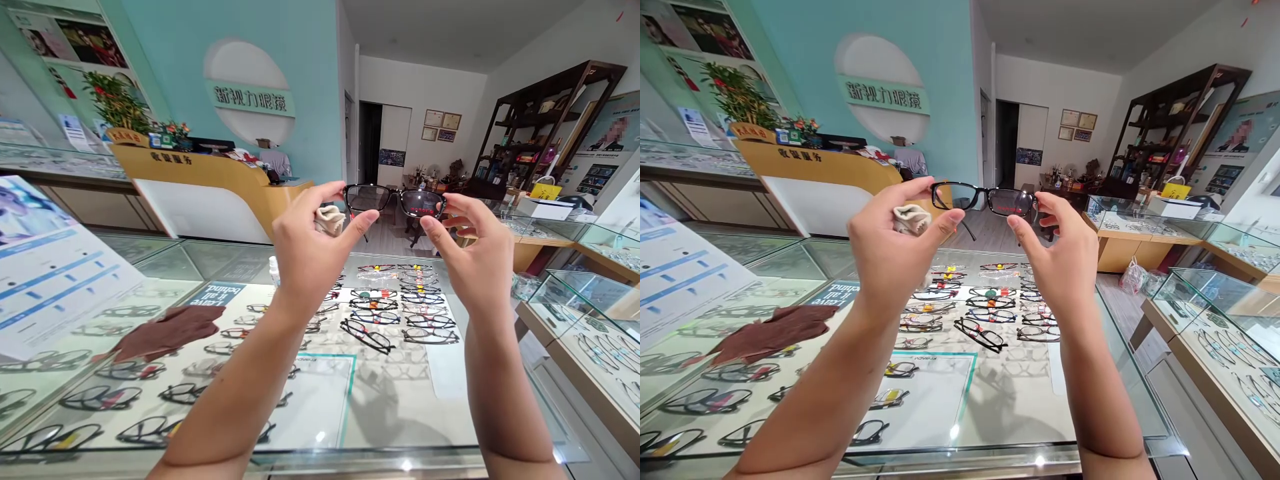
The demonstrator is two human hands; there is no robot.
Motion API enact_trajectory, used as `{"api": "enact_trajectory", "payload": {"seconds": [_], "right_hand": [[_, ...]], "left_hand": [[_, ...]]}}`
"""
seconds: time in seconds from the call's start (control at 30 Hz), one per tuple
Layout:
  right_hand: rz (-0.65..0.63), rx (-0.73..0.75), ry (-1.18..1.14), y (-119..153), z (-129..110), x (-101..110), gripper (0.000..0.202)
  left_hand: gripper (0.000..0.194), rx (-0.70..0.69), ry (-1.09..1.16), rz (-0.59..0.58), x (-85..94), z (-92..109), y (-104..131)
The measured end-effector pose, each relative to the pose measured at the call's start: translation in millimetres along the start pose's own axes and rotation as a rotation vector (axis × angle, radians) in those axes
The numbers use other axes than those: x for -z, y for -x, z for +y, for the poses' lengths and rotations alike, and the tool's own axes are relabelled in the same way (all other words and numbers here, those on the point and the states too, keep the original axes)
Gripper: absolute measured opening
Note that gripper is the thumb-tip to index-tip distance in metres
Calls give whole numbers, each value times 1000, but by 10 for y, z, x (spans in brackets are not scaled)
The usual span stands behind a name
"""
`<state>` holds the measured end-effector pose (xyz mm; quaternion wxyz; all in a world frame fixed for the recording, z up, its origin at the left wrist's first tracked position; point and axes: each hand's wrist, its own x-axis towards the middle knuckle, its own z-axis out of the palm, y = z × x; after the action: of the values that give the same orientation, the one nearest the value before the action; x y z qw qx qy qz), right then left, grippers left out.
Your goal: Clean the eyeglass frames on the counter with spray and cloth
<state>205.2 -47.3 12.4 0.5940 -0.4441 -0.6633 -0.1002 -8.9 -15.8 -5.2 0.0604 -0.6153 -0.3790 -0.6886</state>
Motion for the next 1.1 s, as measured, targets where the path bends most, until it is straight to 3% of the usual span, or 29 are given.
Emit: {"api": "enact_trajectory", "payload": {"seconds": [0.33,0.8,1.1], "right_hand": [[20,16,16,33,-32,0,44],[-163,-120,-83,-41,52,55,45],[-182,-109,-108,-51,101,35,47]], "left_hand": [[43,1,-2,45,-30,-11,6],[37,-88,-44,78,-10,81,21],[37,-182,-60,125,-8,64,11]]}}
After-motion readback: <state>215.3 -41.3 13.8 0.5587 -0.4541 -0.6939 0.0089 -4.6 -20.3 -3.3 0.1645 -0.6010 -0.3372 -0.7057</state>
